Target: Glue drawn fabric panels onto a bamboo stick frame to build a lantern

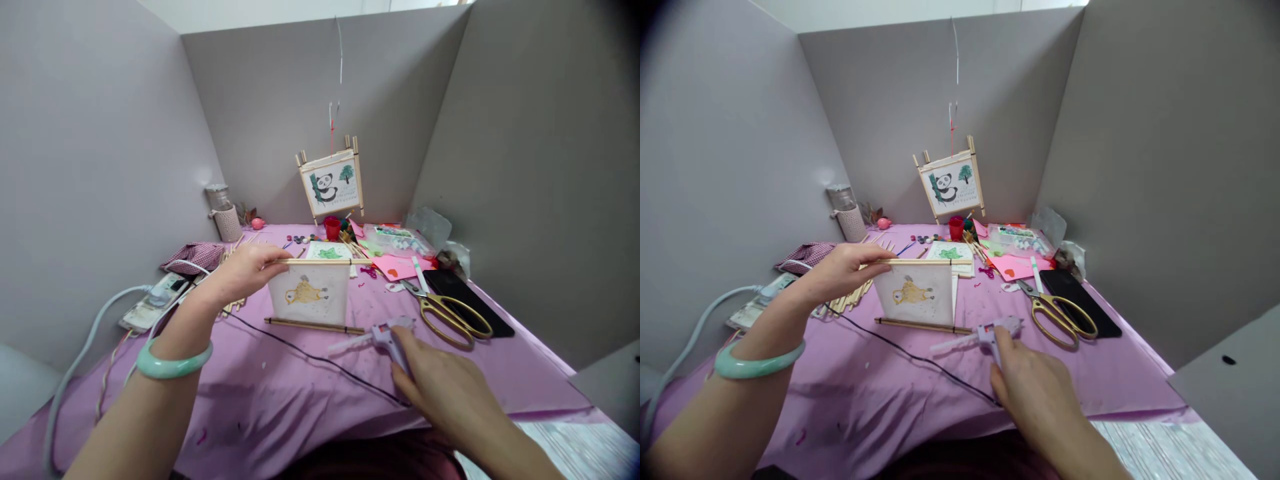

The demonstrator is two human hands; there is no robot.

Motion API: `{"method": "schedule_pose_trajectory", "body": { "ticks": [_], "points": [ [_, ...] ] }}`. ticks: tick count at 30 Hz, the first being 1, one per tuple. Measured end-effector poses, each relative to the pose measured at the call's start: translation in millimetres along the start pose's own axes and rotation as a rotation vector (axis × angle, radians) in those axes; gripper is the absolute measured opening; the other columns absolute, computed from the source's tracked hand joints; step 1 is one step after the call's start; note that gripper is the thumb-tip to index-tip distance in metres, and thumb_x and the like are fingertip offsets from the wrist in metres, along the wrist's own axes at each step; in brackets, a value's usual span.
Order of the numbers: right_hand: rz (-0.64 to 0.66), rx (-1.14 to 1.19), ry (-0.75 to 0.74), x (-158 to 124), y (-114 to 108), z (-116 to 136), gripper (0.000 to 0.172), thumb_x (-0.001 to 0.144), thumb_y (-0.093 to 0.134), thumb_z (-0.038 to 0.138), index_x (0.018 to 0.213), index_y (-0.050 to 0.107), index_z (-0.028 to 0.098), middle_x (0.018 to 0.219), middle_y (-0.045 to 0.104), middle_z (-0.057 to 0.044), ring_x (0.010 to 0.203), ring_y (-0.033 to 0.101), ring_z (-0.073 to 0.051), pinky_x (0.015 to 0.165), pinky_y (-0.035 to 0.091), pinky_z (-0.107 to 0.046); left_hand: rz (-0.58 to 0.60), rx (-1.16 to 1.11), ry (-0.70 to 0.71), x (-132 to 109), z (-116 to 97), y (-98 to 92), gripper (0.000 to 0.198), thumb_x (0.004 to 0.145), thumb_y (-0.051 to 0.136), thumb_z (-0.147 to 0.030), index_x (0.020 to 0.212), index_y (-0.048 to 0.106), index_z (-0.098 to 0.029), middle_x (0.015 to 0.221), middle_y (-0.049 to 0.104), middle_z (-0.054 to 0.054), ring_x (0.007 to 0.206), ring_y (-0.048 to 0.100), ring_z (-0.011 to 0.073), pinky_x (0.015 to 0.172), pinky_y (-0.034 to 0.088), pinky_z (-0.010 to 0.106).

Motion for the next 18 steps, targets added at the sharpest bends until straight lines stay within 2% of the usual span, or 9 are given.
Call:
{"method": "schedule_pose_trajectory", "body": {
  "ticks": [3, 5, 7, 9, 11, 14, 18],
  "points": [
    [-0.018, -0.053, -0.005, 3, -7, -8, 0.022, 0.088, 0.051, 0.037, 0.102, 0.061, 0.023, 0.083, 0.071, -0.006, 0.075, 0.068, -0.03, 0.055, 0.038, -0.033, 0.015, -0.02, 0.002, 0, -1, 0.1, 0.022, 0.088, 0.05, -0.029, 0.096, 0.067, -0.019, 0.086, 0.07, 0.001, 0.075, 0.061, 0.0142, 0.067, 0.041, 0.024],
    [-0.097, -0.053, -0.031, 8, -21, -5, 0.023, 0.088, 0.053, 0.043, 0.092, 0.064, 0.024, 0.087, 0.07, -0.006, 0.081, 0.067, -0.029, 0.06, 0.041, -0.034, 0.029, -0.027, -0.001, 0, -1, 0.8, 0.02, 0.088, 0.05, -0.029, 0.091, 0.067, -0.018, 0.081, 0.069, 0.0, 0.072, 0.059, 0.0133, 0.065, 0.04, 0.023],
    [-0.192, -0.023, -0.077, 16, -39, 6, 0.026, 0.089, 0.051, 0.044, 0.091, 0.067, 0.024, 0.091, 0.069, -0.006, 0.087, 0.064, -0.027, 0.068, 0.043, -0.035, 0.033, -0.039, 0.003, 1, -1, 0.9, 0.02, 0.088, 0.051, -0.029, 0.09, 0.067, -0.018, 0.082, 0.068, 0.0, 0.073, 0.058, 0.0132, 0.065, 0.04, 0.023],
    [-0.2, 0.031, -0.172, 31, -44, 24, 0.025, 0.09, 0.05, 0.04, 0.093, 0.068, 0.023, 0.092, 0.069, -0.006, 0.09, 0.063, -0.025, 0.073, 0.043, -0.034, 0.033, -0.046, 0.009, 2, -1, 1.0, 0.02, 0.088, 0.051, -0.03, 0.091, 0.067, -0.018, 0.084, 0.068, 0.001, 0.075, 0.059, 0.0136, 0.066, 0.04, 0.023],
    [-0.124, 0.067, -0.246, 52, -36, 40, 0.025, 0.088, 0.053, 0.038, 0.092, 0.07, 0.021, 0.09, 0.07, -0.008, 0.091, 0.062, -0.025, 0.073, 0.042, -0.033, 0.028, -0.046, 0.014, 3, 1, 1.0, 0.021, 0.088, 0.052, -0.032, 0.092, 0.067, -0.018, 0.086, 0.069, 0.001, 0.077, 0.059, 0.0142, 0.068, 0.041, 0.024],
    [0.042, 0.15, -0.333, 79, -10, 54, 0.025, 0.083, 0.058, 0.04, 0.089, 0.072, 0.02, 0.089, 0.071, -0.008, 0.087, 0.063, -0.024, 0.07, 0.042, -0.029, 0.021, -0.054, 0.014, 4, 2, 1.0, 0.022, 0.088, 0.053, -0.033, 0.095, 0.068, -0.019, 0.088, 0.069, 0.001, 0.078, 0.059, 0.0145, 0.069, 0.041, 0.024],
    [0.081, 0.179, -0.379, 96, 7, 59, 0.02, 0.078, 0.06, 0.035, 0.088, 0.071, 0.021, 0.094, 0.072, -0.006, 0.088, 0.064, -0.021, 0.069, 0.042, -0.025, 0.033, -0.073, 0.014, 4, 2, 2.6, 0.023, 0.088, 0.052, -0.034, 0.097, 0.068, -0.02, 0.09, 0.07, 0.002, 0.08, 0.06, 0.0144, 0.07, 0.042, 0.024]
  ]
}}
Point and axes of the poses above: each hand's wrist, its own x-axis towards the middle knuckle, its own y-axis out of the palm, z = x × y, the point moved 10 cm from there along x, towards the middle knuckle
